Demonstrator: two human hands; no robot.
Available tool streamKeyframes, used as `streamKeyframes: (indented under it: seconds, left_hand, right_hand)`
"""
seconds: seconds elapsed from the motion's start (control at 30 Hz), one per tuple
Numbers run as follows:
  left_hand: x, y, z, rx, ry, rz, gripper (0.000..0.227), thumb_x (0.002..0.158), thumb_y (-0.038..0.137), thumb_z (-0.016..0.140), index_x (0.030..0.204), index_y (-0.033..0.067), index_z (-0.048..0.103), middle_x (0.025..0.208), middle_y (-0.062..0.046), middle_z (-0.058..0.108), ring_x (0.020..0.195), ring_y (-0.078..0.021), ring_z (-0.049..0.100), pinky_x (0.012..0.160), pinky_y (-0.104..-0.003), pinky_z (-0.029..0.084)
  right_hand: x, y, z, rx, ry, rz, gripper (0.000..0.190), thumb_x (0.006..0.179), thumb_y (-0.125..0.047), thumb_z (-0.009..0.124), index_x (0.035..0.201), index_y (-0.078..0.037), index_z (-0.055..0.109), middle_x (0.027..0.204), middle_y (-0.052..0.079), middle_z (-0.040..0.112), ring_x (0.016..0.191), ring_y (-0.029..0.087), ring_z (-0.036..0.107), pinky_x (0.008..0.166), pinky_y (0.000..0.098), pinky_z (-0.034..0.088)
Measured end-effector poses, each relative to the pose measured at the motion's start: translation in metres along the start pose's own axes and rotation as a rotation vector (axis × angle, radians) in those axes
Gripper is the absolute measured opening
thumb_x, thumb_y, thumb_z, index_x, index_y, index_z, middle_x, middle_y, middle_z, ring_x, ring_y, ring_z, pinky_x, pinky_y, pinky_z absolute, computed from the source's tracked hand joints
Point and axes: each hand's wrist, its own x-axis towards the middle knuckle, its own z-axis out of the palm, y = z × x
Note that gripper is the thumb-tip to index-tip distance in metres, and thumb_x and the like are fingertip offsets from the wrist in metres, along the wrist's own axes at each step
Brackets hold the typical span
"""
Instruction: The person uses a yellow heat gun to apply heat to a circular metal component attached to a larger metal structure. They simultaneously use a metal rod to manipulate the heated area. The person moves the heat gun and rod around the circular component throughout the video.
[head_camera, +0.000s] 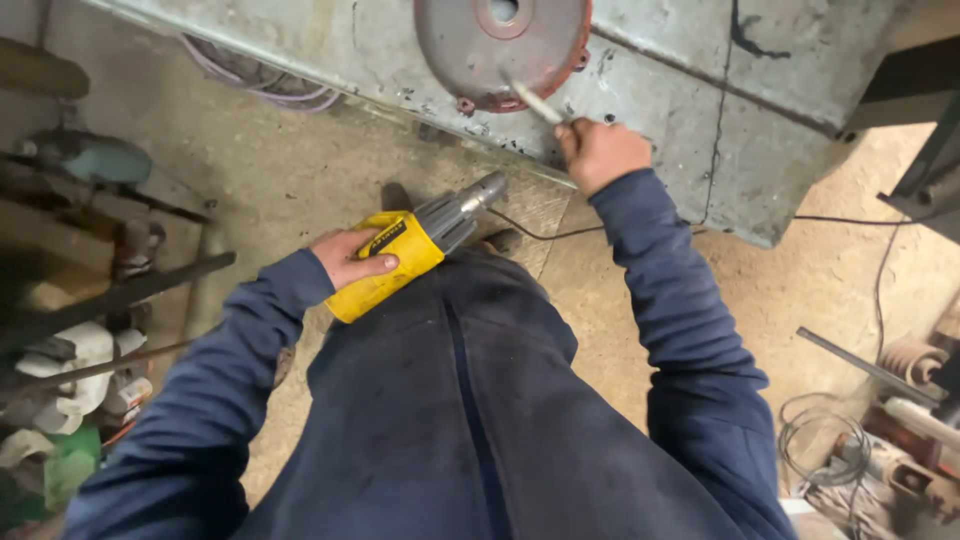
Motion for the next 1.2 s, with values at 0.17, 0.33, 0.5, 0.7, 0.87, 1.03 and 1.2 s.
streamKeyframes:
  seconds: [0.17, 0.33, 0.5, 0.7, 0.87, 1.03, 1.2]
  left_hand:
    - [-0.01, -0.005, 0.023, 0.023, 0.037, 0.0, 0.07, 0.088, 0.065, 0.06, 0.126, 0.0065, 0.065, 0.101, -0.018, 0.074, 0.096, -0.0324, 0.07, 0.086, -0.042, 0.052]
    - [-0.017, 0.007, 0.026, 0.026, 0.04, -0.03, 0.072, 0.086, 0.066, 0.059, 0.126, 0.0071, 0.066, 0.102, -0.018, 0.074, 0.097, -0.0328, 0.071, 0.087, -0.042, 0.052]
    - [-0.02, 0.004, 0.022, 0.103, 0.029, -0.071, 0.072, 0.084, 0.066, 0.061, 0.127, 0.0078, 0.068, 0.104, -0.02, 0.074, 0.099, -0.0347, 0.07, 0.088, -0.043, 0.052]
    - [-0.016, -0.015, 0.001, -0.121, 0.053, 0.042, 0.065, 0.088, 0.057, 0.065, 0.128, 0.0064, 0.067, 0.109, -0.015, 0.076, 0.1, -0.0259, 0.073, 0.09, -0.037, 0.054]
    - [-0.007, -0.009, -0.035, -0.536, -0.016, 0.032, 0.057, 0.096, 0.048, 0.061, 0.13, 0.0015, 0.065, 0.115, -0.011, 0.075, 0.104, -0.0198, 0.071, 0.093, -0.033, 0.055]
    - [0.02, -0.019, -0.075, -0.807, -0.224, -0.094, 0.056, 0.099, 0.046, 0.057, 0.127, -0.0024, 0.067, 0.115, -0.013, 0.075, 0.103, -0.0218, 0.073, 0.092, -0.036, 0.056]
    - [0.035, -0.026, -0.112, -0.827, -0.368, -0.142, 0.056, 0.1, 0.046, 0.056, 0.129, -0.0011, 0.066, 0.116, -0.013, 0.075, 0.104, -0.022, 0.073, 0.093, -0.036, 0.057]
  right_hand:
    - [0.008, 0.002, -0.002, -0.109, 0.045, -0.048, 0.042, 0.106, -0.046, 0.057, 0.088, -0.014, 0.076, 0.076, 0.017, 0.072, 0.072, 0.042, 0.069, 0.062, 0.0546, 0.055]
    - [0.008, -0.016, -0.02, -0.064, -0.063, -0.004, 0.042, 0.105, -0.046, 0.056, 0.09, -0.013, 0.078, 0.075, 0.02, 0.071, 0.07, 0.044, 0.068, 0.062, 0.0554, 0.055]
    - [0.005, -0.023, -0.026, -0.038, -0.058, -0.013, 0.041, 0.104, -0.044, 0.056, 0.089, -0.014, 0.079, 0.075, 0.022, 0.071, 0.069, 0.046, 0.067, 0.06, 0.0568, 0.053]
    - [0.005, -0.025, -0.027, -0.111, -0.014, -0.041, 0.043, 0.103, -0.047, 0.059, 0.086, -0.012, 0.078, 0.075, 0.022, 0.07, 0.072, 0.045, 0.068, 0.064, 0.0556, 0.055]
    - [0.008, -0.039, -0.027, -0.151, -0.064, 0.033, 0.041, 0.102, -0.046, 0.059, 0.086, -0.013, 0.078, 0.077, 0.021, 0.071, 0.072, 0.046, 0.068, 0.064, 0.0557, 0.054]
    - [0.001, -0.053, -0.035, -0.173, -0.098, 0.217, 0.042, 0.105, -0.047, 0.056, 0.089, -0.014, 0.078, 0.08, 0.02, 0.072, 0.075, 0.045, 0.068, 0.066, 0.0552, 0.054]
    - [-0.008, -0.062, -0.033, -0.152, -0.119, 0.33, 0.045, 0.11, -0.051, 0.055, 0.094, -0.016, 0.078, 0.08, 0.019, 0.071, 0.074, 0.044, 0.068, 0.065, 0.0547, 0.055]
